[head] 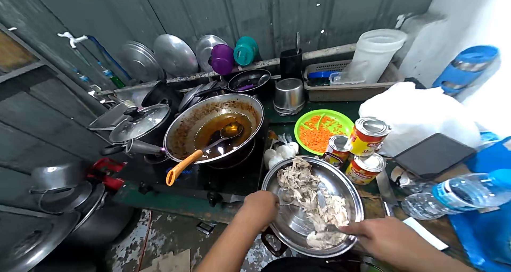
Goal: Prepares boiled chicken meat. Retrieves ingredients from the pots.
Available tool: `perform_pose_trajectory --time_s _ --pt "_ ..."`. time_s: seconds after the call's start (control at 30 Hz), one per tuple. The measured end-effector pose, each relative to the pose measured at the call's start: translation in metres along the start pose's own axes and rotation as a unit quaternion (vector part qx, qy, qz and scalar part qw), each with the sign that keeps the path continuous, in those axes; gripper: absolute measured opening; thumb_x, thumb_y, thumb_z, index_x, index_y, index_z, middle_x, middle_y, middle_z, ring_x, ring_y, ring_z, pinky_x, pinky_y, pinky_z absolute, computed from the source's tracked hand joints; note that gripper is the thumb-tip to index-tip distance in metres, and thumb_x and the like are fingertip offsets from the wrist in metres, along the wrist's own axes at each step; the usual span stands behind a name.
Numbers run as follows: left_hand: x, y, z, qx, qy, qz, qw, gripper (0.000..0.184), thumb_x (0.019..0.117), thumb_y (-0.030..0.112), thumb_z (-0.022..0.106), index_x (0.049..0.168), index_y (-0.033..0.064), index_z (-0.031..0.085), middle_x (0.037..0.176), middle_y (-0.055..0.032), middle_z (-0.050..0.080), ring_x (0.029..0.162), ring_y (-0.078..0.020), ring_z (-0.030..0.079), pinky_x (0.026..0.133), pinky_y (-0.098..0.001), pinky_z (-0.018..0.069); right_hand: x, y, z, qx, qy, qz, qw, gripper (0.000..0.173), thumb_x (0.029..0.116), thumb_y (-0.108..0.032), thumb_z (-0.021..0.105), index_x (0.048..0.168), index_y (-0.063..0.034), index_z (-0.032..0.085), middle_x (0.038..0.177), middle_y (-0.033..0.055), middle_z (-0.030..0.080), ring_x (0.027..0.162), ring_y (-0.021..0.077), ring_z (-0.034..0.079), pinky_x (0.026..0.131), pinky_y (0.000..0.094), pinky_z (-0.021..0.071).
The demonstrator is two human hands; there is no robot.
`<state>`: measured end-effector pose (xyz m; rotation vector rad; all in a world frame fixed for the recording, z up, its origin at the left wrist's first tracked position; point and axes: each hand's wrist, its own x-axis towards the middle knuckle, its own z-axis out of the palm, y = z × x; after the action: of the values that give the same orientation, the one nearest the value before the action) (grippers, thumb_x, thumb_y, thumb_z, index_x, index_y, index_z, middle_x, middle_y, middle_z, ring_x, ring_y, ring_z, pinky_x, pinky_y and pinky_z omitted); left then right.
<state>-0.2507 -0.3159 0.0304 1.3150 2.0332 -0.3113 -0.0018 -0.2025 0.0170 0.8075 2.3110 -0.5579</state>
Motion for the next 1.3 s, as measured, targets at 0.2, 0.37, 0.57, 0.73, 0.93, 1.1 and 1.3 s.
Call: perform_pose_trajectory --time_s 0.2,0.37,0.57,0.73,0.93,1.1,1.3 --pt "0.036 0.061 0.023 0.037 -0.006 -0.021 0.999 0.030 0.0986 0.013 0.060 0.125 0.0018 0.067 0.133 -0.0243 0.064 0.122 -0.0462 0.061 0.094 -0.0697 0.0498 0.008 -0.021 0.012 -0.002 0.048 0.020 0.999 0.049 0.1041 -0.020 0.046 0.149 -0.0389 0.056 0.121 0.0165 0.074 0.117 0.0395 0.067 0.106 0.0633 0.0400" --pt "0.031 0.044 0.009 0.074 -0.003 -0.067 0.995 0.029 0.1003 0.015 0.056 0.124 0.0031 0.068 0.133 -0.0217 0.065 0.123 -0.0429 0.062 0.093 -0.0667 0.0514 -0.001 0.004 0.009 0.021 0.009 0.062 0.998 0.043 0.1036 -0.026 0.049 0.144 -0.0361 0.062 0.131 0.0151 0.070 0.123 0.0410 0.063 0.104 0.0671 0.0430" --pt "0.020 0.025 0.004 0.040 0.003 -0.075 0.996 0.034 0.1070 0.022 0.047 0.131 0.0085 0.066 0.137 -0.0190 0.064 0.127 -0.0397 0.061 0.099 -0.0651 0.0498 0.007 0.000 -0.002 -0.045 0.036 0.103 0.993 0.045 0.1013 -0.017 0.051 0.145 -0.0237 0.060 0.125 0.0195 0.071 0.120 0.0414 0.065 0.109 0.0631 0.0386" --pt "0.017 0.010 0.012 -0.076 -0.001 0.057 0.995 0.038 0.1112 0.026 0.040 0.133 0.0062 0.064 0.121 -0.0189 0.070 0.110 -0.0348 0.069 0.101 -0.0570 0.0510 -0.004 0.013 -0.017 -0.019 0.025 0.057 0.998 0.044 0.1037 -0.022 0.049 0.144 -0.0322 0.062 0.129 0.0162 0.071 0.123 0.0414 0.063 0.109 0.0652 0.0384" --pt "0.032 0.060 0.043 0.007 -0.043 0.051 0.998 0.036 0.1079 0.028 0.047 0.137 0.0170 0.064 0.132 -0.0187 0.067 0.123 -0.0428 0.063 0.096 -0.0711 0.0474 0.014 0.003 0.004 -0.021 0.053 0.025 0.998 0.045 0.1028 -0.020 0.048 0.144 -0.0319 0.062 0.121 0.0167 0.074 0.117 0.0395 0.066 0.108 0.0629 0.0387" --pt "0.042 0.056 0.050 0.026 -0.058 0.012 0.998 0.035 0.1072 0.029 0.050 0.136 0.0171 0.065 0.134 -0.0197 0.066 0.124 -0.0445 0.062 0.095 -0.0711 0.0480 -0.002 0.019 0.007 0.013 0.070 0.008 0.997 0.047 0.1045 -0.020 0.045 0.145 -0.0375 0.060 0.123 0.0114 0.074 0.119 0.0363 0.067 0.109 0.0619 0.0372" --pt "0.039 0.052 0.044 0.020 -0.075 0.080 0.994 0.038 0.1083 0.034 0.046 0.134 0.0160 0.066 0.129 -0.0174 0.069 0.124 -0.0408 0.063 0.099 -0.0703 0.0469 -0.008 0.011 0.002 -0.033 -0.005 0.033 0.999 0.043 0.1047 -0.023 0.046 0.143 -0.0303 0.063 0.128 0.0131 0.072 0.123 0.0375 0.064 0.111 0.0635 0.0362"
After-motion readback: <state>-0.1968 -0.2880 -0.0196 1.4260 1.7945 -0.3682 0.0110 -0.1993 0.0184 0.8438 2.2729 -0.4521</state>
